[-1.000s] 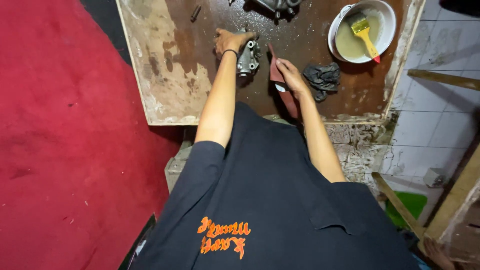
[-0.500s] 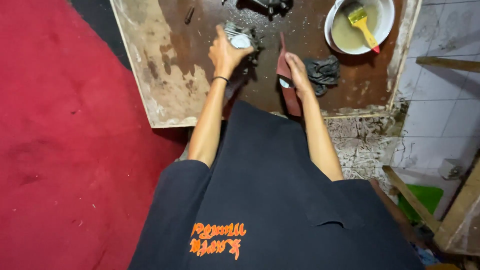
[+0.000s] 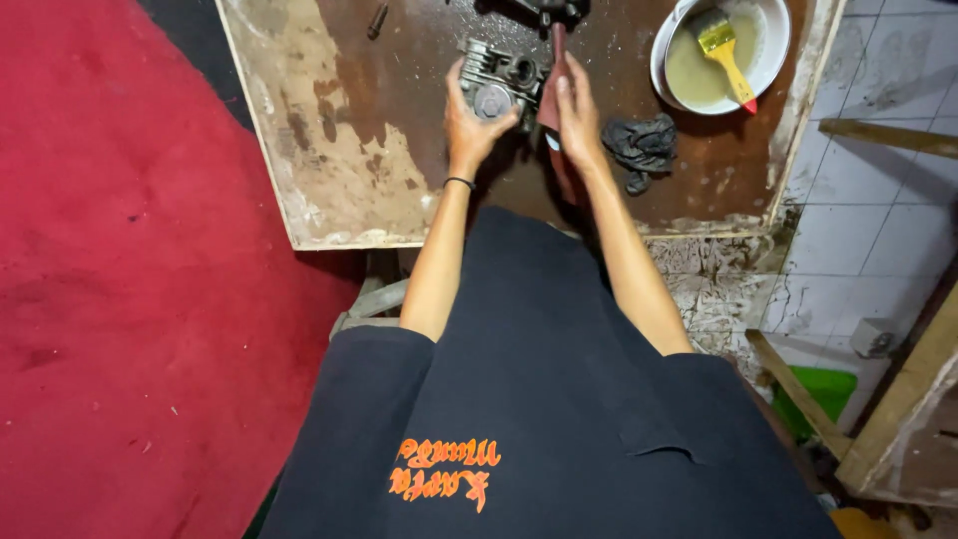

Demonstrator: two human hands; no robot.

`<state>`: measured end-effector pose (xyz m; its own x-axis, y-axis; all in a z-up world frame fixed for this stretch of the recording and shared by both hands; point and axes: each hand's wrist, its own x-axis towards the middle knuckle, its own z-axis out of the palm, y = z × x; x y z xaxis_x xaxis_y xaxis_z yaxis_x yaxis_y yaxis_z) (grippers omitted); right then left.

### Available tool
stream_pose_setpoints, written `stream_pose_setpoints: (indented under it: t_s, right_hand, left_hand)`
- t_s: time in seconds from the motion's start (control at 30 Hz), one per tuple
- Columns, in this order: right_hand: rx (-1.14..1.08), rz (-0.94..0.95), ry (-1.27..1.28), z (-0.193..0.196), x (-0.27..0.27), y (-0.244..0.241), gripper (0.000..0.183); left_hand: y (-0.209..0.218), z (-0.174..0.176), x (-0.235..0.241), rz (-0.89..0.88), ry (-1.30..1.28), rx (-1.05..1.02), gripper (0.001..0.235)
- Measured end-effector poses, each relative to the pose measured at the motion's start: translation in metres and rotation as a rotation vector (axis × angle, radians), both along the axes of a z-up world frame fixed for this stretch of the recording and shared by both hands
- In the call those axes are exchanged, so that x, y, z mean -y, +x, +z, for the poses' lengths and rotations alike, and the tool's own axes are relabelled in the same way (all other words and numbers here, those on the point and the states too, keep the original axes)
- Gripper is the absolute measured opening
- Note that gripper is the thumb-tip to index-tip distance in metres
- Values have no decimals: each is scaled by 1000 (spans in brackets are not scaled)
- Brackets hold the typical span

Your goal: Sanding and brushing a motorcycle engine cylinder head with cleaning fluid on a workbench.

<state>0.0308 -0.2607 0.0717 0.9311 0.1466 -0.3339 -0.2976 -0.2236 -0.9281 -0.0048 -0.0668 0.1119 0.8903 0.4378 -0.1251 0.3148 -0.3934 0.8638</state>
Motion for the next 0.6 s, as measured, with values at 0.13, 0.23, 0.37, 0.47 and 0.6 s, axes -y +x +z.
stream_pose_setpoints:
  t_s: [0.13, 0.23, 0.37, 0.47, 0.6]
  right_hand:
    - [68, 29, -168, -5, -16, -19, 61]
    - [-50, 17, -179, -49, -4, -38, 61]
    - [-36, 63, 58, -81, 3, -36, 52]
    - [67, 96, 56, -30, -17, -45, 51]
    - [-161, 319, -385, 50, -30, -26, 57]
  left_hand:
    - [-6, -10, 10, 34, -48, 82, 105]
    - [-13, -7, 16, 19, 60, 99, 109]
    - [-17, -30, 4, 72, -184, 197, 100]
    - [-25, -62, -23, 161, -387, 216, 89]
    - [-35, -87, -50, 225, -572, 139, 81]
